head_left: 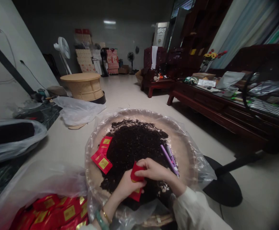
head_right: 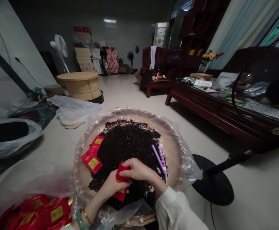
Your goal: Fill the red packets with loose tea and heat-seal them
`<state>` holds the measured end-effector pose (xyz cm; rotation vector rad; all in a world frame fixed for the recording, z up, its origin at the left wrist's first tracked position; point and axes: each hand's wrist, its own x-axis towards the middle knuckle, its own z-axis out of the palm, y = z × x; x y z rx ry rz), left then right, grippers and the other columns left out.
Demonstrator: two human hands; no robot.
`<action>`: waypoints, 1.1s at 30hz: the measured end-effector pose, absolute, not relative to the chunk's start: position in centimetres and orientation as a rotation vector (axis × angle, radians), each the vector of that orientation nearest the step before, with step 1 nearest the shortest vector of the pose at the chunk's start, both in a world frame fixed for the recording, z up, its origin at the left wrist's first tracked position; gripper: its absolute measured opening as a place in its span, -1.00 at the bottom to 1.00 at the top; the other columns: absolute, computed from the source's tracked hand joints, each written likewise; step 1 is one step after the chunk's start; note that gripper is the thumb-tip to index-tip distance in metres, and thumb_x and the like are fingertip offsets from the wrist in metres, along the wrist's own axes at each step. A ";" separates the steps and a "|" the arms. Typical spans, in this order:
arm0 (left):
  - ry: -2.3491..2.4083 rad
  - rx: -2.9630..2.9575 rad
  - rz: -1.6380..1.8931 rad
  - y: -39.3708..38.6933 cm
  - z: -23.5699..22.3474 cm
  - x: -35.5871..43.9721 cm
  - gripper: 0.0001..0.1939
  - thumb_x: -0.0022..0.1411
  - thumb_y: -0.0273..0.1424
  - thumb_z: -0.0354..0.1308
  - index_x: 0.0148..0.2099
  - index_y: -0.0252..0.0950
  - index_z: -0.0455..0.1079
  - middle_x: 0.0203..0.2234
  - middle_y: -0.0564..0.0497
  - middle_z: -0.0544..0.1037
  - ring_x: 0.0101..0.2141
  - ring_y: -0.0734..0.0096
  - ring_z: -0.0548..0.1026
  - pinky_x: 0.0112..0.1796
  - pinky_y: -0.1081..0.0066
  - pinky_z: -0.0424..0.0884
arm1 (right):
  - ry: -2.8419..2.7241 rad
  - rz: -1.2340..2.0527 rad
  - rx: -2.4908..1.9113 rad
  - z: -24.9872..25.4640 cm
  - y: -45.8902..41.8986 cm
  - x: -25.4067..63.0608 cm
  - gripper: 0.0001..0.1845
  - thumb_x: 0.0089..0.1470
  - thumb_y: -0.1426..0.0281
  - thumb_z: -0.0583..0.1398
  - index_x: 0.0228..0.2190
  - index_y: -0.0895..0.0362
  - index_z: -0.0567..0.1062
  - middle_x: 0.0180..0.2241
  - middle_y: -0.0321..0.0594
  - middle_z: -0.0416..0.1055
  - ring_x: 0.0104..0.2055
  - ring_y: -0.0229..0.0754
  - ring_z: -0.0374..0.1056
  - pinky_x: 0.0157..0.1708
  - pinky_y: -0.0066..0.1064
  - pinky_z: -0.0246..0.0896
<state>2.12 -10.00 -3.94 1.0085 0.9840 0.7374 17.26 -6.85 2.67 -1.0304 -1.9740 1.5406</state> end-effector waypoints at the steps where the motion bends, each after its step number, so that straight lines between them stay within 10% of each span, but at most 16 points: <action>1: 0.978 1.007 0.735 -9.6 -3.6 2.1 -0.58 -0.20 -0.40 0.42 -0.26 -0.37 0.36 -0.54 0.11 0.52 -0.64 0.47 0.48 -0.56 0.44 0.46 | -1.922 1.588 -1.014 2.7 -6.4 17.2 -0.77 -0.03 0.32 0.22 -0.61 0.18 0.49 -0.54 -0.34 0.38 -0.45 -0.27 0.28 -0.42 -0.47 0.21; 14: 1.087 1.226 1.075 -6.1 -5.7 1.6 -0.60 -0.17 -0.24 0.41 -0.29 -0.38 0.46 -0.41 -0.13 0.64 -0.42 0.24 0.59 -0.31 0.30 0.50 | -1.476 0.987 -1.286 3.2 -3.5 20.5 -0.61 -0.02 0.08 0.23 -0.34 0.13 0.60 -0.37 -0.13 0.58 -0.30 -0.06 0.47 -0.22 -0.23 0.35; 23: 1.192 1.411 1.143 -6.2 -5.5 1.3 -0.63 -0.14 -0.23 0.36 -0.31 -0.38 0.48 -0.53 0.04 0.54 -0.49 0.40 0.41 -0.41 0.45 0.37 | -2.353 0.618 -1.099 6.1 -7.2 16.8 -0.76 0.06 0.29 0.27 -0.19 0.07 0.55 -0.13 -0.15 0.51 0.05 -0.01 0.24 0.10 -0.09 0.03; 33: 1.119 1.455 1.075 -6.2 -5.2 1.5 -0.66 -0.18 -0.36 0.31 -0.28 -0.38 0.42 -0.50 0.07 0.50 -0.47 0.46 0.33 -0.42 0.49 0.31 | -2.617 0.558 -1.248 5.5 -5.8 16.4 -0.93 0.04 0.40 0.27 -0.46 0.12 0.54 -0.28 -0.23 0.51 -0.10 -0.14 0.34 0.07 -0.20 -0.01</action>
